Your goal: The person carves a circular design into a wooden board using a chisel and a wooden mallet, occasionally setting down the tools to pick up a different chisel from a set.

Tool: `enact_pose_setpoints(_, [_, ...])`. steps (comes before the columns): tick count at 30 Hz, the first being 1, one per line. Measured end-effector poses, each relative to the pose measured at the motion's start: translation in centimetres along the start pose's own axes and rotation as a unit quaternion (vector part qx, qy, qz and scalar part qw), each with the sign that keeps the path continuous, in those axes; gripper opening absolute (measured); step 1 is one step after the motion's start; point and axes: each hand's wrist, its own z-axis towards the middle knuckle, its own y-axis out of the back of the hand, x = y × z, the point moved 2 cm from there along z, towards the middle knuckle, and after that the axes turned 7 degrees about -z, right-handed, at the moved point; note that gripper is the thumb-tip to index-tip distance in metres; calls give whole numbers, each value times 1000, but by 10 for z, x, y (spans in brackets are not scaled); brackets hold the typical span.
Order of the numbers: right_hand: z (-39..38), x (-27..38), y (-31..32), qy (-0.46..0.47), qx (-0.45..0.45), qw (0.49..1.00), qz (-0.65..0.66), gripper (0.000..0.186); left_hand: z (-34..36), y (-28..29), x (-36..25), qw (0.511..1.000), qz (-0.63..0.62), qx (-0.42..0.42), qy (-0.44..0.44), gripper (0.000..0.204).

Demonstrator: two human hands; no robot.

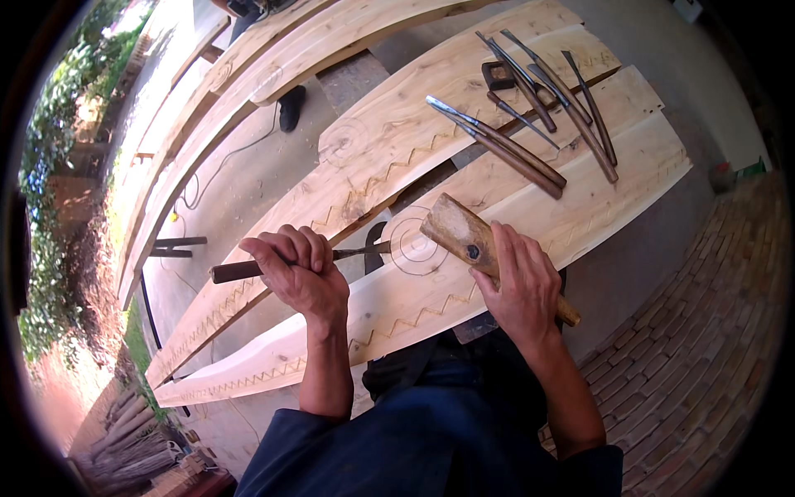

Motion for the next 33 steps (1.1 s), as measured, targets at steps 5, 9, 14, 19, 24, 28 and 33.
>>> enact_pose_setpoints(5, [-1,-1,0,3,-4,1000,2,84,-1,-3,2,1000,11,11,1,58])
enact_pose_setpoints(9, [3,-3,1,-18,2,997,71,77,-2,-6,6,998,22,52,-28,56])
enact_pose_setpoints(14, [45,5,27,-189,81,739,642,60,-4,-15,13,997,23,67,-35,52])
enact_pose_setpoints(19, [111,39,91,-50,40,787,614,50,-5,-33,13,994,78,57,-46,53])
enact_pose_setpoints(24, [150,83,134,188,-175,874,413,64,-19,-32,6,969,217,41,-105,46])
enact_pose_setpoints(28, [150,118,131,330,-225,915,47,50,-29,5,30,940,263,27,-215,29])
enact_pose_setpoints(33, [161,112,153,294,-264,906,156,51,-30,-11,17,974,203,57,-83,27])
